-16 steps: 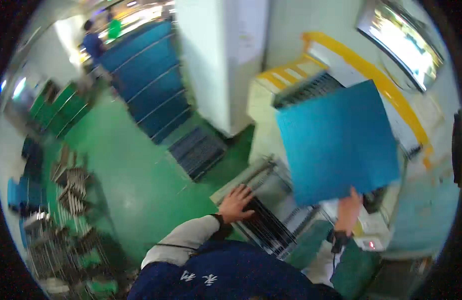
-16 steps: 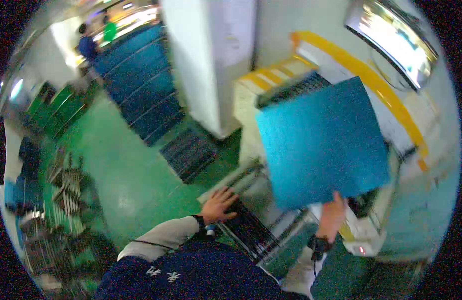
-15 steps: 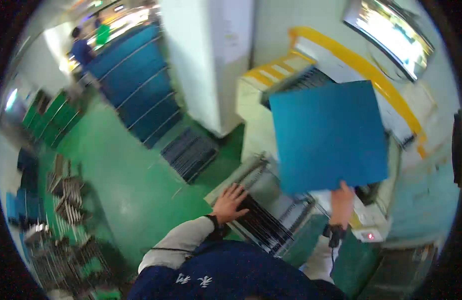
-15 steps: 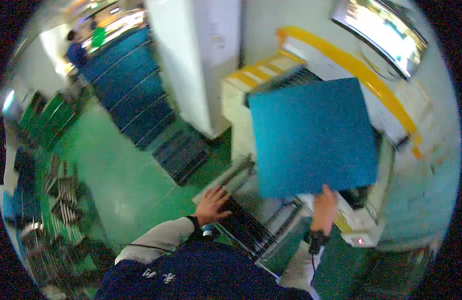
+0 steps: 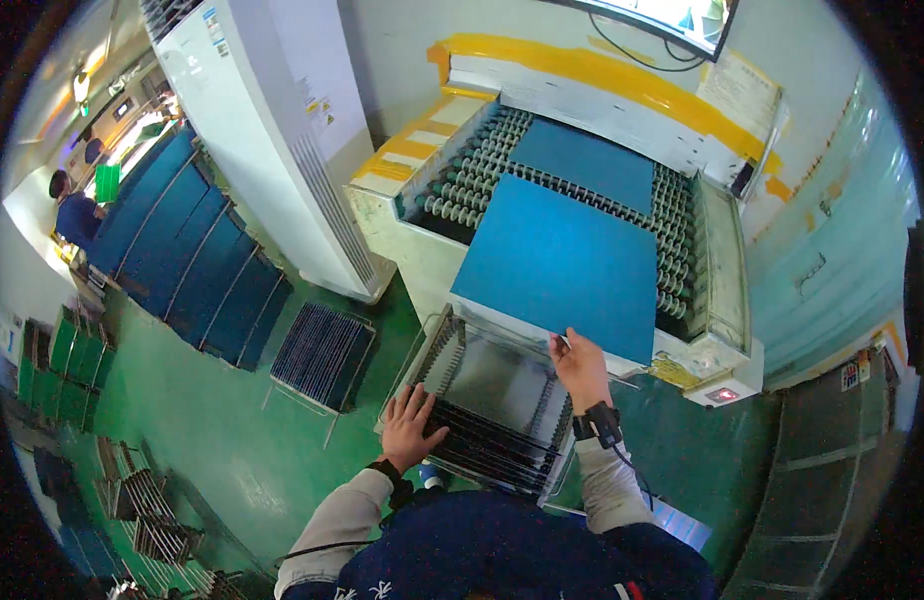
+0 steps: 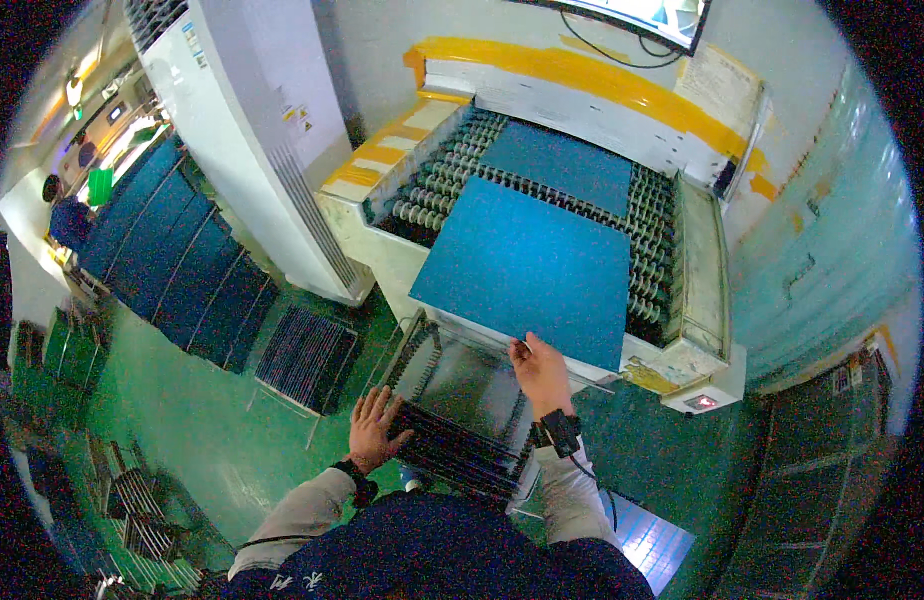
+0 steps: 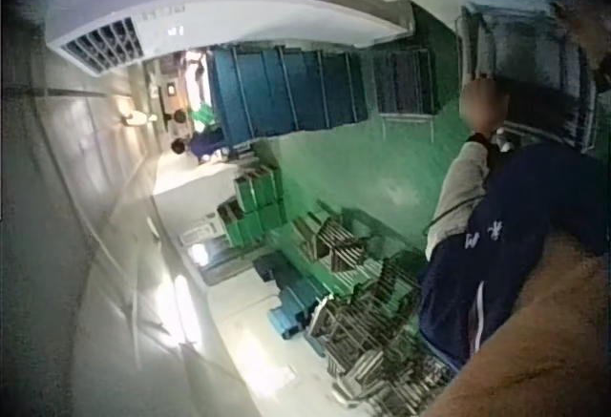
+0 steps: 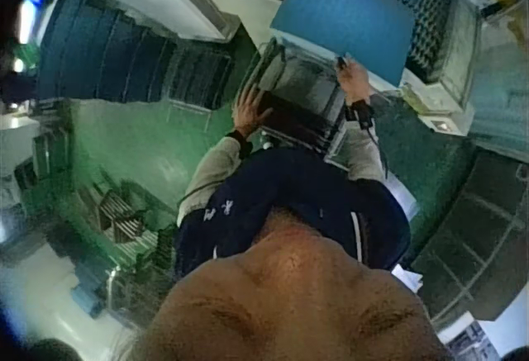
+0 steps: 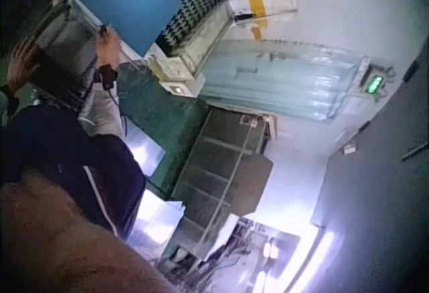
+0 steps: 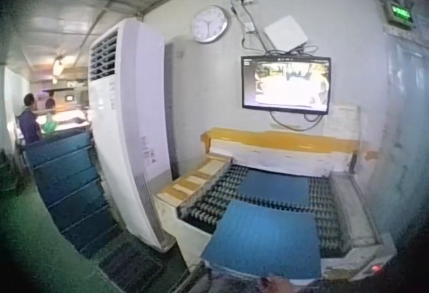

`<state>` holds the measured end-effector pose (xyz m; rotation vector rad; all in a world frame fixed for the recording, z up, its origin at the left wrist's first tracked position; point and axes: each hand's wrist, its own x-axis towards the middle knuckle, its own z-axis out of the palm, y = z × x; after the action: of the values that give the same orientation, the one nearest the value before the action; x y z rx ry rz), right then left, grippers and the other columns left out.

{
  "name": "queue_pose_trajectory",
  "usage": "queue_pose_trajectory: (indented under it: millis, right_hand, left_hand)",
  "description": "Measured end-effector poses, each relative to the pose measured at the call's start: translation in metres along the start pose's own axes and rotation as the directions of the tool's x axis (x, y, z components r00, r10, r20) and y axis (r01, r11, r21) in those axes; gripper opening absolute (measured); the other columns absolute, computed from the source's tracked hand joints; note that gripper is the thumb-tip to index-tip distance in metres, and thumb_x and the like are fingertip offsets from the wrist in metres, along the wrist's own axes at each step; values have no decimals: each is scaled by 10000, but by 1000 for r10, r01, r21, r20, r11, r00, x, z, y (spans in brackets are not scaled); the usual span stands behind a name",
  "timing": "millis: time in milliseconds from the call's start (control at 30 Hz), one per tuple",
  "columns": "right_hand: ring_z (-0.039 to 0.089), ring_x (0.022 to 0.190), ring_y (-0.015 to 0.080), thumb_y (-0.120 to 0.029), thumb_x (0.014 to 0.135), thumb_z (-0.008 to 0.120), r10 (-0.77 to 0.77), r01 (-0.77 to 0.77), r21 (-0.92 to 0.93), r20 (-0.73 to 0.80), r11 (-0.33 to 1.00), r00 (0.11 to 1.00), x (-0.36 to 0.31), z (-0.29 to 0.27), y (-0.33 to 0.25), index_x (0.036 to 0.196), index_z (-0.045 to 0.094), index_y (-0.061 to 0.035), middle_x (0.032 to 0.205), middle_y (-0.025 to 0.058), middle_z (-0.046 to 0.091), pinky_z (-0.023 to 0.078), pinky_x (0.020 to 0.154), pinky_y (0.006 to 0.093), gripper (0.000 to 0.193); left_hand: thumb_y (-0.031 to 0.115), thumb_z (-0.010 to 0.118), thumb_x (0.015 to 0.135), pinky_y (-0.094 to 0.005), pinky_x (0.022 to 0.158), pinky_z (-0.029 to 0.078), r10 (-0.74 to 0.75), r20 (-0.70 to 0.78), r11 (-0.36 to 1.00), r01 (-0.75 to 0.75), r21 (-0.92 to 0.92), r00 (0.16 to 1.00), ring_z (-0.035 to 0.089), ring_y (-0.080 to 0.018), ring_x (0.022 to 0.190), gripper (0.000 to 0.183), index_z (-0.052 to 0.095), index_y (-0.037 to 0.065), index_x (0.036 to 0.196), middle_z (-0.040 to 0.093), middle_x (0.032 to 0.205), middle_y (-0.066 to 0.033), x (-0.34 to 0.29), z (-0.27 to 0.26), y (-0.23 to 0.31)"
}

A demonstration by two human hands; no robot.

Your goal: Feeding blue rectangular plates from a metal rack into an industrial processing machine.

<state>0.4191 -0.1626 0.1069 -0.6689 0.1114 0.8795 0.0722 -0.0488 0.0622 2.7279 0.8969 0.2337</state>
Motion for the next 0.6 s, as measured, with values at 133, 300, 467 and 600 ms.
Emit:
queue_pose_trajectory:
  millis: [133, 300, 467, 600]
  right_hand:
    - [642, 905, 277, -75, 930, 668, -30, 29, -63, -11, 998, 999, 6, 9, 2, 967, 584, 14, 974, 125, 629, 568, 803, 388, 129]
    - [652, 840, 230, -210, 961, 657, 11, -12, -257, -5, 966, 1000, 6, 36, -11, 1011, 621, -2, 964, 106, 675, 543, 765, 373, 217]
    - [635, 761, 179, -311, 985, 623, 104, -83, -438, 26, 895, 994, 30, 38, -20, 1002, 667, 2, 882, 83, 684, 517, 700, 329, 317]
    - [617, 704, 176, -335, 984, 615, 121, -84, -393, 69, 916, 990, 62, 26, -16, 977, 684, 9, 835, 83, 687, 495, 662, 329, 351]
  left_hand:
    - [563, 652, 868, -522, 1210, 162, -2, 1, 1000, 2, 16, 1000, 216, -322, 1508, 785, 436, 163, 1508, 313, 1610, -99, 4, 1, -1]
    - [575, 651, 859, -521, 1212, 159, 2, -7, 999, -2, 36, 1000, 223, -332, 1504, 784, 453, 166, 1498, 319, 1607, -101, 4, 2, -2]
    - [581, 645, 862, -524, 1208, 168, 7, -9, 999, -7, 33, 1000, 234, -342, 1498, 775, 461, 168, 1491, 320, 1606, -99, 5, 6, -3]
    - [581, 646, 862, -530, 1200, 187, 19, -11, 999, -19, 50, 1000, 252, -345, 1490, 768, 467, 170, 1486, 332, 1600, -100, 6, 2, 0]
